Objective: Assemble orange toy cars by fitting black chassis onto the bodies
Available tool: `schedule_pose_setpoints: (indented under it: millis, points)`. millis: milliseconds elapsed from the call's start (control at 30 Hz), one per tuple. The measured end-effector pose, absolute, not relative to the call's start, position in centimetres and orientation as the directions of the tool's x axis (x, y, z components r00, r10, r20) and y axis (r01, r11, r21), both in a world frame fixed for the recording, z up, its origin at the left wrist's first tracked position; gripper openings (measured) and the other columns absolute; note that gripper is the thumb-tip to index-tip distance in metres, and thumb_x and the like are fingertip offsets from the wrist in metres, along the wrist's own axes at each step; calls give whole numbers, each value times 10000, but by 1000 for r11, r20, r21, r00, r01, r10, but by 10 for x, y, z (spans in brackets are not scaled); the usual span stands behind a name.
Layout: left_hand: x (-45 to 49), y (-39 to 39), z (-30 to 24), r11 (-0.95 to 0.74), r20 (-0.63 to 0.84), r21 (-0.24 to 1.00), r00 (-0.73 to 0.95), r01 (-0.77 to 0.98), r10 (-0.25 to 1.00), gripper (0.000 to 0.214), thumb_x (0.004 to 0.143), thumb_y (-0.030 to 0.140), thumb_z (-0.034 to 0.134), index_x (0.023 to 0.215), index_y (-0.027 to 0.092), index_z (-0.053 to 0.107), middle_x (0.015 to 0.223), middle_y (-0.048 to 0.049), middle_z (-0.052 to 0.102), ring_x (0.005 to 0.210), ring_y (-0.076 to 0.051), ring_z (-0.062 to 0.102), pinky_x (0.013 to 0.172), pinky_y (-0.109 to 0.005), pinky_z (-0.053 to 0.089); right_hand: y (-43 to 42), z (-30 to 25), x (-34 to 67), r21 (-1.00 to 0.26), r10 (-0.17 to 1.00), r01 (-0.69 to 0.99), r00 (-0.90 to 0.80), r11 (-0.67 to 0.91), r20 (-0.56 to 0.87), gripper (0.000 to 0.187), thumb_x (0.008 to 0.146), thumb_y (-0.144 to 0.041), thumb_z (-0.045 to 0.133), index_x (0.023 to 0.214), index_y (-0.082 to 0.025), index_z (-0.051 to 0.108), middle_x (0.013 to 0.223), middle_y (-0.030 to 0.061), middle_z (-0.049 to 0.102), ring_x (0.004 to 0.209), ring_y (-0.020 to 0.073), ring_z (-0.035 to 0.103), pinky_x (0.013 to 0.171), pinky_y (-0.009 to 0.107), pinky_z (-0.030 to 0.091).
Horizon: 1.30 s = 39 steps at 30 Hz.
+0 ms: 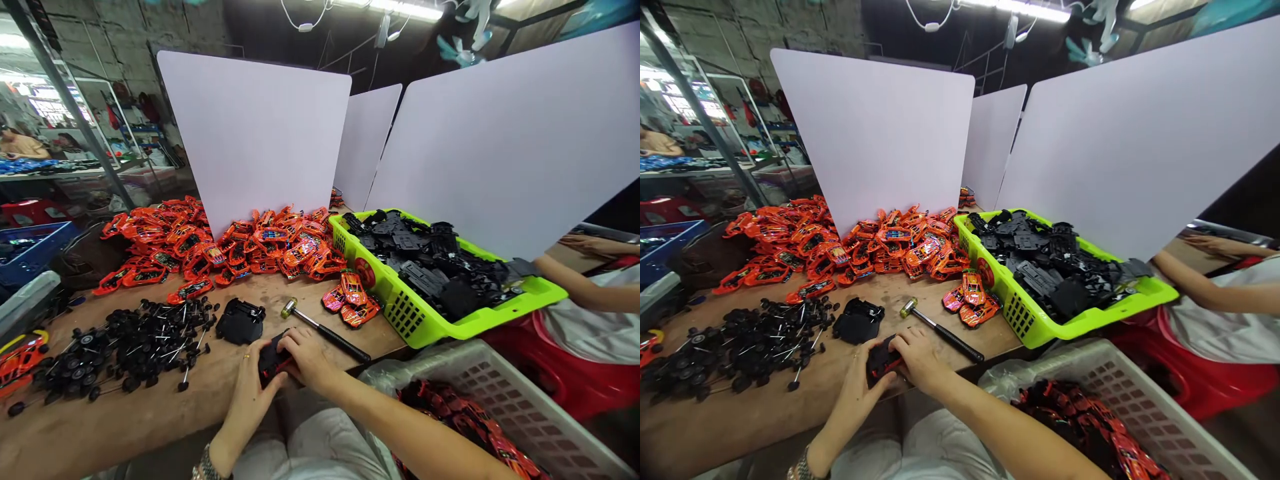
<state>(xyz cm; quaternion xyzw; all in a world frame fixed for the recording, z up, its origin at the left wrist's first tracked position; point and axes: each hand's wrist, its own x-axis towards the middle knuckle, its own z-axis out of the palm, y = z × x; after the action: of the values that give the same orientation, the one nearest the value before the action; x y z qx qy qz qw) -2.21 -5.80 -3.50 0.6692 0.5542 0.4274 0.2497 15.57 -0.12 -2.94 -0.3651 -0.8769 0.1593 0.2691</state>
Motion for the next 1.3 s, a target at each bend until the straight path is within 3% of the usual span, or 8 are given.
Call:
schedule_pose_setpoints:
  millis: [200, 400, 633, 833, 933, 1033, 1233, 1300]
  points:
    - [-19, -45, -52, -305, 321, 680, 103, 667, 942, 348, 926, 298, 513, 1263, 273, 596, 1332, -118, 518, 1230, -284, 556, 1015, -516, 471, 10, -12, 200, -598, 778, 528, -555, 603, 295, 450, 820, -169, 707, 1238, -227, 551, 1300, 97, 527, 1180, 241, 516, 1006, 373, 414]
    - [-16, -35, -58, -372, 410, 556, 144, 743, 901, 308, 880, 372, 603, 1142, 217, 649, 1223, -140, 590, 1104, -293, 619, 929, -496, 523, 27, -23, 211, -400, 945, 857, -316, 325, 90, 474, 898, -58, 522, 1351, -194, 537, 1157, 160, 603, 1085, 303, 577, 955, 446, 462]
    - [-14, -25, -67, -417, 491, 478, 159, 773, 857, 315, 871, 412, 615, 1123, 234, 676, 1126, -121, 634, 1006, -282, 659, 855, -459, 560, -7, -17, 229, -716, 893, 562, -404, 414, 199, 472, 966, -132, 390, 1418, -242, 467, 1194, 110, 635, 1096, 222, 608, 958, 344, 485]
    - [-17, -18, -78, -473, 555, 477, 164, 740, 816, 287, 866, 403, 613, 1096, 249, 689, 1092, -105, 650, 982, -272, 681, 820, -425, 593, -25, -11, 230, -765, 918, 529, -337, 368, 208, 503, 985, -242, 372, 1486, -251, 422, 937, 88, 693, 791, 211, 648, 747, 313, 526]
    - [-19, -15, -82, -488, 577, 467, 164, 737, 800, 291, 871, 423, 600, 1085, 252, 697, 1064, -104, 657, 945, -270, 693, 781, -414, 607, -25, -10, 225, -780, 904, 477, -336, 406, 265, 512, 979, -240, 376, 1489, -245, 418, 1018, 102, 710, 860, 223, 666, 804, 320, 528]
    - [-20, -12, -85, -510, 611, 450, 164, 733, 774, 307, 871, 444, 595, 1082, 248, 701, 1044, -104, 662, 926, -268, 700, 758, -402, 613, -28, -11, 223, -765, 879, 500, -443, 405, 176, 491, 948, -222, 422, 1431, -249, 510, 1051, 107, 727, 916, 255, 685, 823, 341, 534]
    - [-20, -6, -92, -548, 686, 377, 172, 747, 707, 298, 868, 449, 603, 1043, 232, 709, 985, -108, 658, 849, -257, 700, 712, -386, 610, -35, -11, 229, -792, 932, 508, -296, 340, 210, 511, 971, -250, 400, 1481, -244, 440, 1141, 110, 720, 1005, 259, 683, 884, 342, 524]
    - [-20, -5, -93, -551, 710, 349, 170, 758, 683, 310, 870, 456, 599, 1047, 225, 703, 991, -112, 650, 855, -262, 698, 711, -393, 608, -38, -14, 233, -785, 933, 535, -329, 313, 148, 496, 959, -242, 419, 1450, -230, 489, 1037, 102, 750, 918, 256, 705, 839, 333, 538]
